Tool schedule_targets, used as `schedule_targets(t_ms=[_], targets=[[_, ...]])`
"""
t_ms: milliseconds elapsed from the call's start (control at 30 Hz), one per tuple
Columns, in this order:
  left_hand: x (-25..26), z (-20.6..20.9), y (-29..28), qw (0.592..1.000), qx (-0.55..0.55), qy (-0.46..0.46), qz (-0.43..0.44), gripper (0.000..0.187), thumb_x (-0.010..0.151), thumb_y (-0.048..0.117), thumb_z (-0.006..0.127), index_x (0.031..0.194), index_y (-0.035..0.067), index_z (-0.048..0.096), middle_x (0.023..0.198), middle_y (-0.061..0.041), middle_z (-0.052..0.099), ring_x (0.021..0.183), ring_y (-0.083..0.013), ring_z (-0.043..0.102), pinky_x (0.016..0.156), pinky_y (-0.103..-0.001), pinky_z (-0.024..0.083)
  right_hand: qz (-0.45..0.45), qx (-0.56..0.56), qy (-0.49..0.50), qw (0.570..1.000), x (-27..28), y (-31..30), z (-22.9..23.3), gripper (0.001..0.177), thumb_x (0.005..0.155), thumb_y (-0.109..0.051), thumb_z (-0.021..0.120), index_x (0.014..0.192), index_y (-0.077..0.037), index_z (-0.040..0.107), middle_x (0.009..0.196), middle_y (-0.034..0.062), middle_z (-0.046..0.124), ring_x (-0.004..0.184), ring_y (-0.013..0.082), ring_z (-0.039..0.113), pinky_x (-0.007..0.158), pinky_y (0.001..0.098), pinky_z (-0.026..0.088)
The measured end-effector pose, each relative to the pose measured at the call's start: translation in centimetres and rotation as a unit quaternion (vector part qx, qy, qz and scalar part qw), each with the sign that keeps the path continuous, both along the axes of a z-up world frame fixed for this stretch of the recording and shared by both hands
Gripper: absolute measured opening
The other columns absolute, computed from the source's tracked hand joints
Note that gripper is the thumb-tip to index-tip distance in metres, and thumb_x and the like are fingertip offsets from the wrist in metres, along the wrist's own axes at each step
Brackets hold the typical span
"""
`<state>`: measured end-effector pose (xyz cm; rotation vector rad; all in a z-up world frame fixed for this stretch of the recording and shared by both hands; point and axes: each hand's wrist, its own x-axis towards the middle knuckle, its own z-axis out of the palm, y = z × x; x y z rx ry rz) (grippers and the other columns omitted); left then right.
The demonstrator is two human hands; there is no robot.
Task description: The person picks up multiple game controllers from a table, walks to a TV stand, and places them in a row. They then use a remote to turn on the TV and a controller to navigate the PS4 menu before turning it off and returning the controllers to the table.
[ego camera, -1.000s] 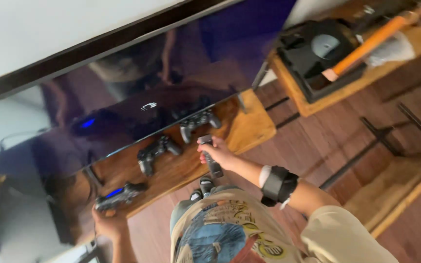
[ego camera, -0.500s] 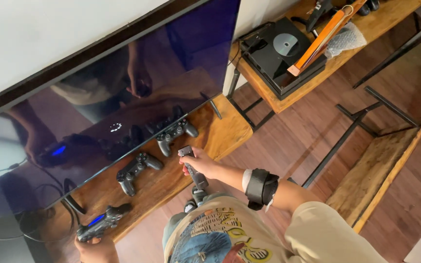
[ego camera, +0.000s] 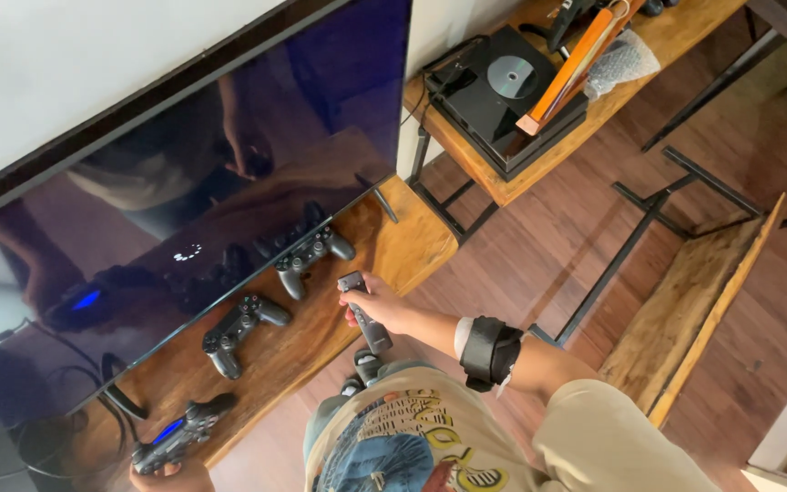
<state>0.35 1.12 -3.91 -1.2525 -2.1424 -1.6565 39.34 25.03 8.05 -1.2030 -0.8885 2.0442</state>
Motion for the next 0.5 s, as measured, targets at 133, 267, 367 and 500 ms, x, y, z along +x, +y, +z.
schedule_targets(t_ms=[133,267,367,500], targets=[[0.1,-0.6,1.1,1.000,-0.015,-0.020,-0.009,0.032,0.111,-0.006,0.070,0.134,-0.008,0.047,0.123,-0.022,0.068,0.109,-0.0318,0.073,0.091,-0.038,0.063,-0.027,0.003,0.021,0.999,0.9,0.0,1.1,0.029,0.094,-0.017,0.069,0.119,-0.008,0.058,0.098,0.0081,0.064,0.072,0.0173,0.067,0.065,0.0366,0.061],[-0.5,-2.3,2.0,0.999,0.014,0.037,-0.011,0.056,0.098,-0.003,0.081,0.138,-0.011,0.043,0.124,-0.026,0.065,0.106,-0.0337,0.071,0.089,-0.039,0.063,-0.053,0.002,0.032,0.998,1.9,-0.3,0.5,0.028,0.093,-0.016,0.069,0.118,-0.008,0.058,0.097,0.0086,0.064,0.071,0.0178,0.067,0.063,0.0363,0.060],[-1.5,-2.7,1.2,0.996,0.031,0.079,0.002,0.072,0.090,0.000,0.089,0.141,-0.014,0.040,0.124,-0.028,0.064,0.104,-0.0351,0.070,0.087,-0.040,0.062,-0.071,0.001,0.017,0.997,2.5,-0.4,-0.1,0.028,0.091,-0.014,0.070,0.117,-0.007,0.060,0.095,0.0097,0.065,0.069,0.0178,0.066,0.061,0.0370,0.060],[-1.9,-0.2,-1.2,0.998,-0.040,0.010,0.044,0.061,0.086,-0.002,0.078,0.138,-0.011,0.047,0.125,-0.025,0.066,0.109,-0.0339,0.071,0.090,-0.039,0.061,-0.073,0.008,0.048,0.996,2.8,-0.5,-1.8,0.029,0.091,-0.013,0.070,0.117,-0.006,0.059,0.094,0.0106,0.065,0.068,0.0181,0.065,0.060,0.0370,0.060]])
